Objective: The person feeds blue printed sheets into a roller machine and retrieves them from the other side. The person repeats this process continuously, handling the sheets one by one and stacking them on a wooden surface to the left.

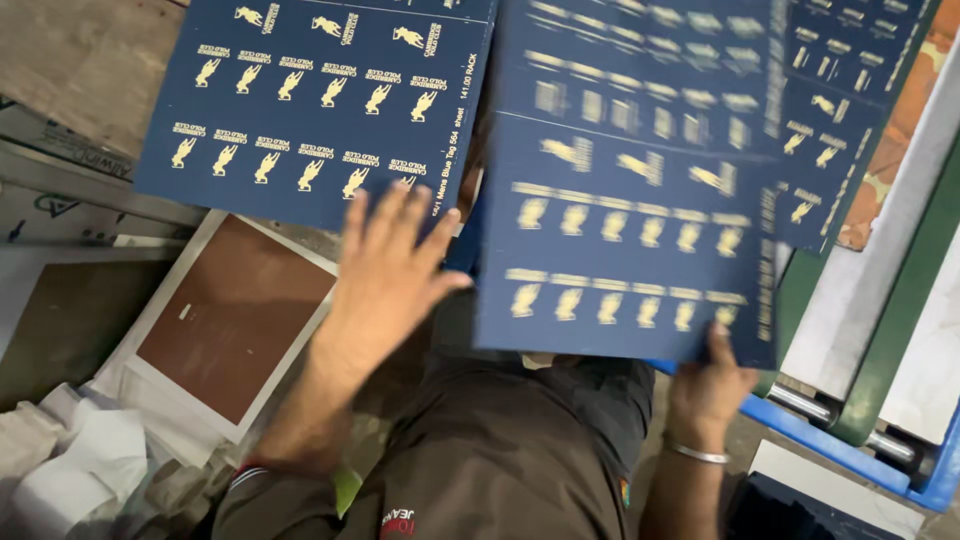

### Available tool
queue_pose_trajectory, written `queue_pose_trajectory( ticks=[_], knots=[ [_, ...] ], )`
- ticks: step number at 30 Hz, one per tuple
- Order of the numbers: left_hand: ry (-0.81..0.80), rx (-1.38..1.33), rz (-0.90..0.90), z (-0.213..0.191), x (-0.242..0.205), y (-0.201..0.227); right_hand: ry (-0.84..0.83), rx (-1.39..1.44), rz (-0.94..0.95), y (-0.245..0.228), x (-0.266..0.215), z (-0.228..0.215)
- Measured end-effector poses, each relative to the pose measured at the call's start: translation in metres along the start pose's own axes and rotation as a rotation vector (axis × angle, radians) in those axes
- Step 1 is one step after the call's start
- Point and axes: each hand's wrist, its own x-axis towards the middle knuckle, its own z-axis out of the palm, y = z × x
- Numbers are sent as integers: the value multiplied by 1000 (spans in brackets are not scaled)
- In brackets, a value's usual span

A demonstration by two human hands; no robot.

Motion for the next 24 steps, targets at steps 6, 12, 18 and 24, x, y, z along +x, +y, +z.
queue_pose_trajectory(
  ticks=[6,12,18,24],
  knots=[
    [76,94,33,12,-2,-21,354,-20,-152,2,27,-84],
    [236,97,94,20,-3,-35,373,-86,-143,15,-15,-120],
    [355,-40,107,15,-3,-43,397,-167,-47,15,-78,-116],
    [304,-48,84,6,-3,-35,304,-193,-139,8,-82,-88]
  ],
)
